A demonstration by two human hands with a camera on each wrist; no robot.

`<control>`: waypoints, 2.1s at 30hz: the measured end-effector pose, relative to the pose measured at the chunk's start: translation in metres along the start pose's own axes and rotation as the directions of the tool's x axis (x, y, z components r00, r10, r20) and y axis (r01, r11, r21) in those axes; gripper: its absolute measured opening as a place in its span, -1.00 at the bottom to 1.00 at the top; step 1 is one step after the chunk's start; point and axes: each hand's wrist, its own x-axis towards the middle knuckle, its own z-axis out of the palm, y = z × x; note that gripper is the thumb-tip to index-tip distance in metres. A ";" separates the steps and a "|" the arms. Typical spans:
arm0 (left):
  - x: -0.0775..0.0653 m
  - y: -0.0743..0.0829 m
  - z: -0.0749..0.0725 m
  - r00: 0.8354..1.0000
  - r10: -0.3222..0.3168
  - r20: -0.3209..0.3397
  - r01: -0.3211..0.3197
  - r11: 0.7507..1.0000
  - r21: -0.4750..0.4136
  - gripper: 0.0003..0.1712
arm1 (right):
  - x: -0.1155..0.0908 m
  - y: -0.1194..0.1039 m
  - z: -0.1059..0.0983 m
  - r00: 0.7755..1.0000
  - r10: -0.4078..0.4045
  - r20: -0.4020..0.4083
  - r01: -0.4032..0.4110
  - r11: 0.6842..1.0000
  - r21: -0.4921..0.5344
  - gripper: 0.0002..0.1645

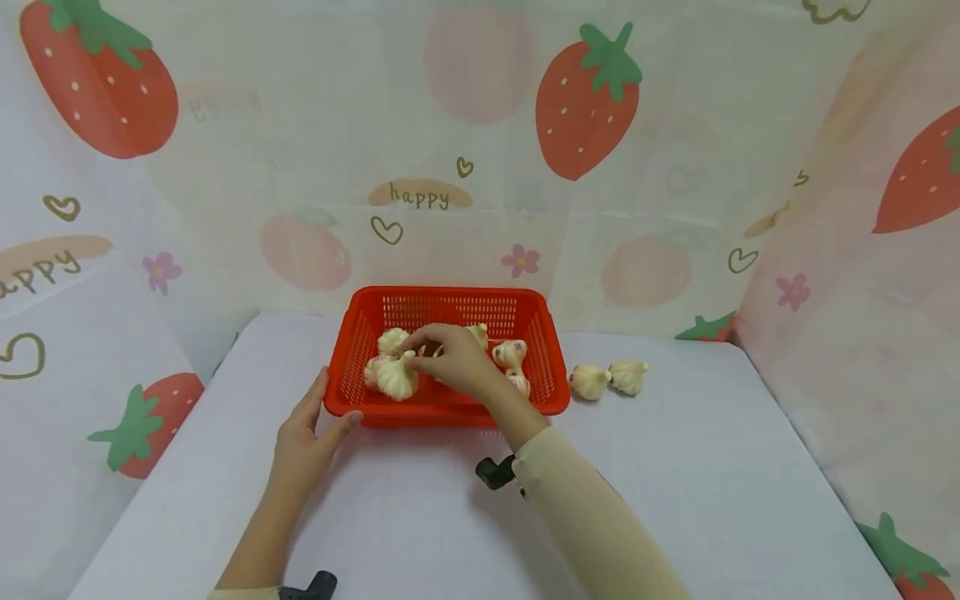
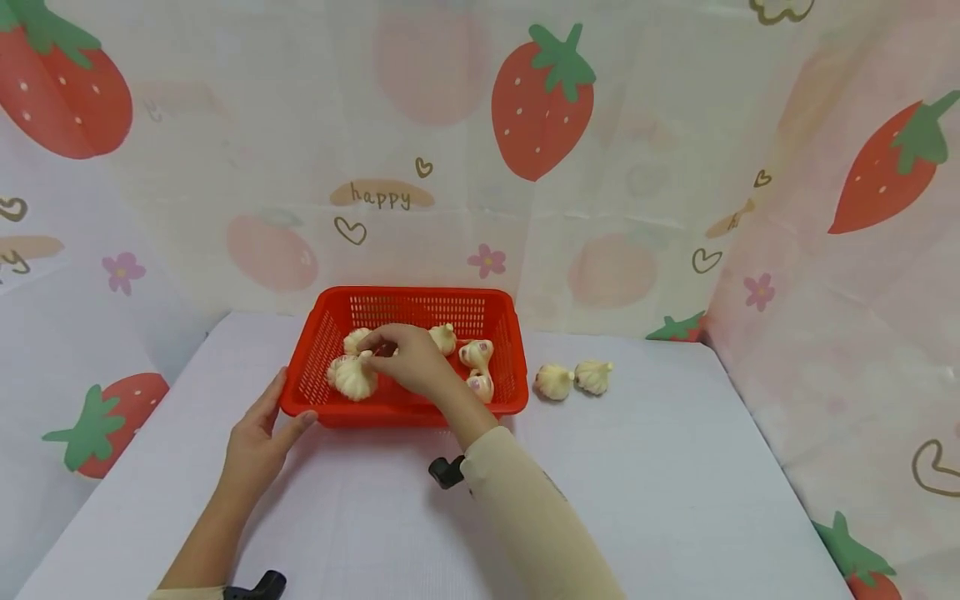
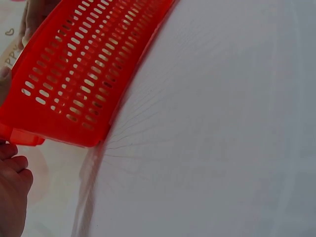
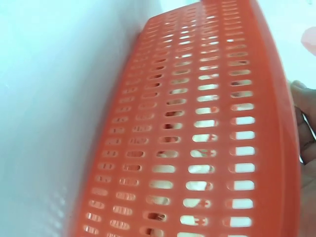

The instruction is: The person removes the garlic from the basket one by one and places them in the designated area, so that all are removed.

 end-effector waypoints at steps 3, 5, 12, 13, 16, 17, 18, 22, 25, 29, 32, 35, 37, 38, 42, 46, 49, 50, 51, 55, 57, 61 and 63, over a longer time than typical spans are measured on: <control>-0.001 -0.002 0.001 1.000 0.007 0.000 -0.007 1.000 0.005 0.04 | -0.007 -0.001 -0.005 1.000 -0.009 -0.030 0.010 1.000 0.030 -0.81; -0.001 -0.003 0.001 1.000 0.011 -0.001 -0.011 1.000 0.007 0.04 | -0.011 -0.003 -0.008 0.998 -0.021 -0.053 0.023 0.999 0.043 -0.80; 0.000 -0.001 0.002 1.000 0.018 -0.008 -0.018 1.000 0.017 0.04 | -0.024 -0.009 -0.016 0.982 -0.110 -0.151 0.109 0.994 -0.012 -0.75; 0.000 -0.001 0.002 1.000 0.018 -0.010 -0.018 1.000 0.015 0.04 | -0.027 -0.009 -0.018 0.978 -0.129 -0.167 0.124 0.992 -0.036 -0.76; 0.000 -0.002 0.001 1.000 0.022 -0.012 -0.022 1.000 0.011 0.04 | -0.035 -0.007 -0.021 0.962 -0.172 -0.213 0.157 0.984 -0.087 -0.78; 0.000 -0.002 0.001 1.000 0.022 -0.015 -0.022 1.000 0.010 0.04 | -0.039 -0.006 -0.022 0.956 -0.183 -0.227 0.164 0.981 -0.101 -0.78; 0.000 -0.002 0.001 1.000 0.021 -0.016 -0.021 1.000 0.009 0.03 | -0.042 -0.005 -0.024 0.951 -0.194 -0.239 0.174 0.979 -0.104 -0.78; -0.001 -0.002 0.002 1.000 0.010 -0.019 -0.010 1.000 0.011 0.03 | -0.056 -0.001 -0.031 0.929 -0.246 -0.277 0.225 0.969 -0.107 -0.77; -0.002 -0.002 0.003 1.000 0.000 -0.010 0.000 1.000 0.011 0.03 | -0.070 0.004 -0.038 0.916 -0.265 -0.302 0.235 0.963 -0.131 -0.77; -0.003 -0.002 0.004 1.000 -0.009 -0.002 0.009 1.000 0.018 0.04 | -0.086 0.013 -0.047 0.901 -0.275 -0.335 0.237 0.960 -0.151 -0.74; -0.004 -0.002 0.004 1.000 -0.007 -0.003 0.007 1.000 0.026 0.04 | -0.097 0.018 -0.054 0.883 -0.300 -0.361 0.262 0.953 -0.150 -0.73; -0.003 -0.002 0.003 1.000 0.002 -0.005 -0.002 1.000 0.030 0.04 | -0.105 0.019 -0.060 0.870 -0.314 -0.380 0.274 0.949 -0.157 -0.73; -0.003 -0.002 0.002 1.000 0.000 -0.006 0.000 0.999 0.032 0.04 | -0.110 0.019 -0.064 0.868 -0.315 -0.384 0.270 0.948 -0.167 -0.72; -0.003 -0.002 0.002 1.000 -0.002 -0.005 0.002 0.999 0.034 0.04 | -0.112 0.019 -0.066 0.868 -0.315 -0.384 0.269 0.948 -0.169 -0.71; -0.003 -0.002 0.002 1.000 -0.016 0.001 0.016 0.999 0.042 0.04 | -0.123 0.017 -0.073 0.861 -0.323 -0.393 0.266 0.944 -0.193 -0.70; -0.004 -0.002 0.003 1.000 -0.013 -0.003 0.013 0.999 0.044 0.03 | -0.134 0.016 -0.081 0.853 -0.328 -0.407 0.267 0.943 -0.201 -0.70; -0.003 -0.001 0.002 1.000 -0.009 -0.010 0.009 0.999 0.045 0.03 | -0.142 0.016 -0.088 0.851 -0.309 -0.424 0.252 0.950 -0.187 -0.73; -0.003 -0.001 0.002 1.000 -0.009 -0.010 0.009 0.999 0.044 0.03 | -0.144 0.017 -0.090 0.850 -0.302 -0.432 0.246 0.952 -0.182 -0.73; -0.003 -0.001 0.002 1.000 -0.009 -0.010 0.009 0.999 0.045 0.03 | -0.146 0.018 -0.093 0.848 -0.294 -0.442 0.235 0.955 -0.183 -0.73; -0.002 -0.001 0.002 1.000 -0.005 -0.006 0.006 0.999 0.039 0.03 | -0.156 0.008 -0.100 0.839 -0.247 -0.485 0.172 0.966 -0.194 -0.74; -0.002 -0.002 0.001 1.000 -0.004 -0.004 0.004 1.000 0.031 0.04 | -0.160 0.001 -0.103 0.835 -0.228 -0.501 0.146 0.969 -0.198 -0.75; -0.001 -0.004 0.002 1.000 -0.002 -0.005 0.002 1.000 0.029 0.04 | -0.167 -0.005 -0.108 0.835 -0.187 -0.518 0.103 0.977 -0.188 -0.77; -0.001 -0.004 0.002 1.000 -0.001 -0.005 0.001 0.999 0.033 0.04 | -0.168 -0.003 -0.111 0.836 -0.176 -0.519 0.098 0.980 -0.175 -0.77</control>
